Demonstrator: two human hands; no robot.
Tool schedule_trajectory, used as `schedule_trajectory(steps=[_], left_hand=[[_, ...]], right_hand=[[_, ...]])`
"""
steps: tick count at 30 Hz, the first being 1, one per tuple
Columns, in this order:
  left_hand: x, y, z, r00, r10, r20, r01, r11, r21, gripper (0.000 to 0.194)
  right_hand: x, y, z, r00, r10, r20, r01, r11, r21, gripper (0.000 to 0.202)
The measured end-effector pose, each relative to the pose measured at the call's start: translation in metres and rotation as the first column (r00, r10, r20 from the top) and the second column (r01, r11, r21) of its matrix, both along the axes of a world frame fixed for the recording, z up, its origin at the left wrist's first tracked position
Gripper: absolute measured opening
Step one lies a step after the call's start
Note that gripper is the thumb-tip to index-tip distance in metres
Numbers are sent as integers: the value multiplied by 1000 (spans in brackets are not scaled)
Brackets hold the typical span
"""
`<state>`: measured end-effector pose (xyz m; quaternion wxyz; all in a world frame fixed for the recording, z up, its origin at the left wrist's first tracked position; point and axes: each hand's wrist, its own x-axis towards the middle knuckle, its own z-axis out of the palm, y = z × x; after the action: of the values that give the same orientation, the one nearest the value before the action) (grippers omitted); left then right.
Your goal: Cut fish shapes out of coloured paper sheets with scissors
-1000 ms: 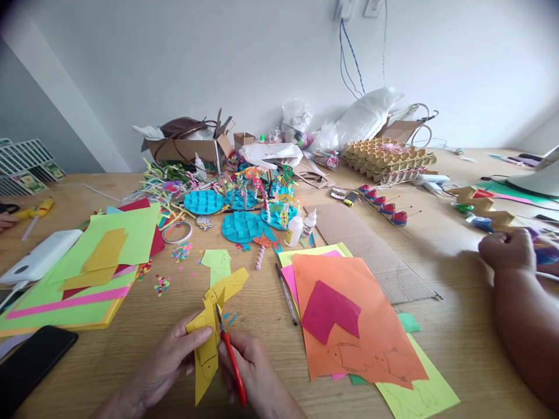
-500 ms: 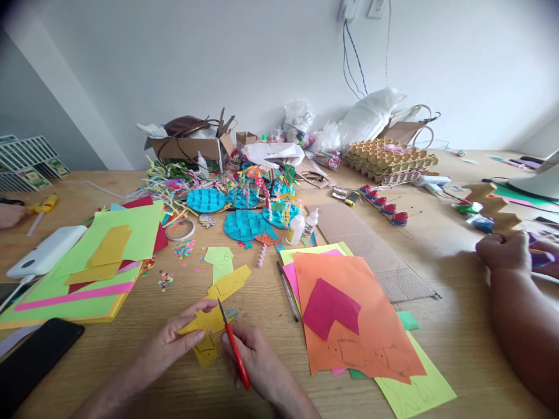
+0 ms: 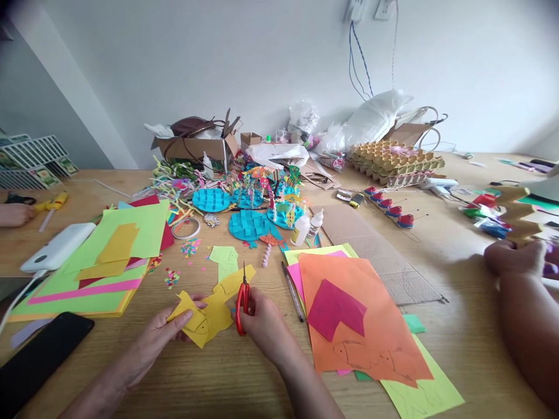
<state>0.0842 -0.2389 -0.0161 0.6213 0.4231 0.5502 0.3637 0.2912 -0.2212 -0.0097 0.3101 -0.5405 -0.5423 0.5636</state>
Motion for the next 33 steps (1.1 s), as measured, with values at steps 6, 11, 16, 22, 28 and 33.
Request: schedule_trajectory(steps=[6,11,16,22,28,33], left_hand=[[4,-22,1,916,176,359,-122,978,-169,38],[12,-34,-3,811,268,521,-142,953,-268,39],[13,-30,-6,770,296,565,-127,939,-319,37],[13,-28,-8,754,345,560,-140,916,-377,29],[15,-26,-4,746,329,579,-111,918,-380,21],[16,-27,2,754,300,584,-142,943,-301,20]], right_hand=[[-10,8,-6,999,-40,-34,39,999,-26,15],[-20,2,-5,995,-55,-83,51,997,-55,13],[-26,1,-5,992,-94,-89,87,993,-77,12],[-27,2,-15,990,-97,-99,91,994,-63,17],[-33,-2,-20,995,-94,-43,95,995,30,20],[-34,-11,-12,996,-92,-12,93,989,118,16]])
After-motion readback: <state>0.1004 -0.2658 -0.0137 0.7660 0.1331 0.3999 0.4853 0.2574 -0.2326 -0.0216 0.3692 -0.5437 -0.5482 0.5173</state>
